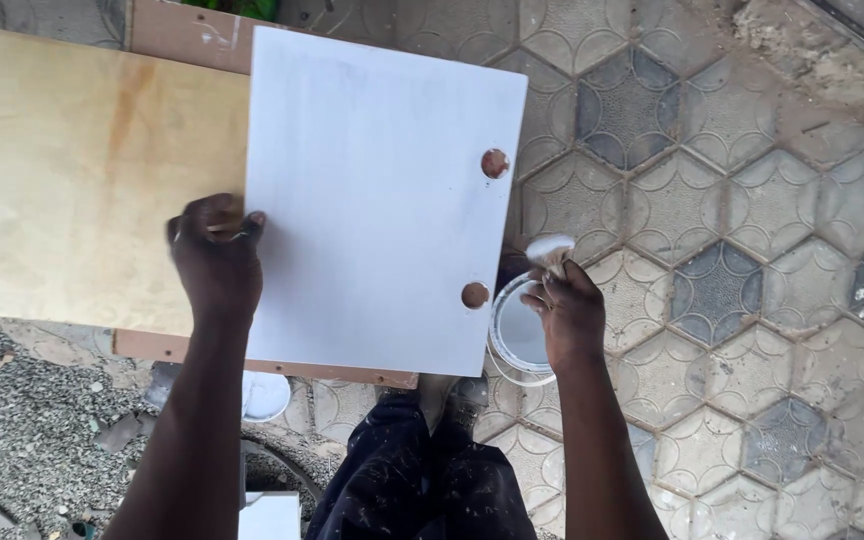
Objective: The person pours a liquid from a white bottle into a paint bucket, then adds liquid from a green container. They stir the mixture with a stick and then use a cloth to apply the white paint onto a rectangular wooden board, covering the surface and the edges of the holes.
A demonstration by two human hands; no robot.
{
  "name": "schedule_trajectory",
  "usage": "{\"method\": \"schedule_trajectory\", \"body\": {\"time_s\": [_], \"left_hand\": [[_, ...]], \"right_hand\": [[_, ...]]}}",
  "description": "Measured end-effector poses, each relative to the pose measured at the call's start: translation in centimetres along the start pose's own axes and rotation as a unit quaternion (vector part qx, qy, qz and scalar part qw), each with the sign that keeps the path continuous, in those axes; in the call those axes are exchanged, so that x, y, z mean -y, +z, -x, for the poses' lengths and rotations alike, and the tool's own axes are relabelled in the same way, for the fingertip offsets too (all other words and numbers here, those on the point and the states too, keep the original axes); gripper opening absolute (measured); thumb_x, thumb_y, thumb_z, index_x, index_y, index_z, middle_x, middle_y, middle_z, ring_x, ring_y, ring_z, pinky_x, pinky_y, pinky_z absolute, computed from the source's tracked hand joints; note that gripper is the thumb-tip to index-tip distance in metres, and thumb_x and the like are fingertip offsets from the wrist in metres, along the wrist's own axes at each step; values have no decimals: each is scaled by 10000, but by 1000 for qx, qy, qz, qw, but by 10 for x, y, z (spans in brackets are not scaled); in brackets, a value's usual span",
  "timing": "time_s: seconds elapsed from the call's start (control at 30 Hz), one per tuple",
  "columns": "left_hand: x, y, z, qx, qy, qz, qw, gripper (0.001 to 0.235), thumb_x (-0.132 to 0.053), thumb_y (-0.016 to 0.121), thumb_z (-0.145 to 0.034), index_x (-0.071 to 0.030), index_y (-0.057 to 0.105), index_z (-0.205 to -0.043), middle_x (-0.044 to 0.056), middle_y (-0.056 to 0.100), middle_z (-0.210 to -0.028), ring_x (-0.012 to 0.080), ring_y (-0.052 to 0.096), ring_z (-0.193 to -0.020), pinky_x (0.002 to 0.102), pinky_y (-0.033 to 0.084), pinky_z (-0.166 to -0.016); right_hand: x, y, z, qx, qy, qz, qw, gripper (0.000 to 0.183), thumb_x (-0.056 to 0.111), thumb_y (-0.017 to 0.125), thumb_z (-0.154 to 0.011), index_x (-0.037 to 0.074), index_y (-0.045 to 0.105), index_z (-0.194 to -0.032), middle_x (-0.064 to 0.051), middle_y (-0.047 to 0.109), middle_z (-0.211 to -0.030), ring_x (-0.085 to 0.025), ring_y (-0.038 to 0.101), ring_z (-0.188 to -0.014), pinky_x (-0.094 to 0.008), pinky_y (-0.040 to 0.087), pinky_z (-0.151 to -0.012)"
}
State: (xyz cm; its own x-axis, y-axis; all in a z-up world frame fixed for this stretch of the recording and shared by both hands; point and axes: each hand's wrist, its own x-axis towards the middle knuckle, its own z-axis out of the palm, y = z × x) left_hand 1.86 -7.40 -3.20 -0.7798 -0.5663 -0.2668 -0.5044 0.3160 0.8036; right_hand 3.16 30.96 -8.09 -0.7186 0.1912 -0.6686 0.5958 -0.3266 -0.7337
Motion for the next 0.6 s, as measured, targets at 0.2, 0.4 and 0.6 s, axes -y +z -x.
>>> {"method": "schedule_trajectory", "body": {"time_s": [0.2, 0.4, 0.6], "left_hand": [[-85, 59, 133, -22, 85, 79, 993, 306, 126, 715, -915, -11, 653, -1182, 95, 485, -1037, 209, 505, -958, 250, 528, -838], [-37, 136, 253, 411, 189, 39, 891, 293, -162, 652, -929, -84, 684, -1209, 111, 676, -1162, 331, 663, -1033, 459, 540, -844], [20, 172, 266, 399, 23, -125, 908, 578, -237, 674, -923, -103, 487, -1453, 121, 532, -1441, 400, 514, -1257, 585, 500, -943]], "right_hand": [[-29, -76, 14, -91, 13, 147, 985, 254, 180, 663, -958, 33, 691, -1163, -72, 579, -814, -86, 449, -657, -275, 491, -592], [-59, -58, -1, -67, -14, 558, 827, 397, 444, 595, -868, 243, 775, -1158, -211, 700, -887, -359, 636, -757, -433, 454, -715], [-93, -51, -54, -115, -66, 573, 809, 262, 337, 606, -899, 208, 791, -1033, -60, 784, -1011, -296, 743, -931, -401, 500, -740]]}}
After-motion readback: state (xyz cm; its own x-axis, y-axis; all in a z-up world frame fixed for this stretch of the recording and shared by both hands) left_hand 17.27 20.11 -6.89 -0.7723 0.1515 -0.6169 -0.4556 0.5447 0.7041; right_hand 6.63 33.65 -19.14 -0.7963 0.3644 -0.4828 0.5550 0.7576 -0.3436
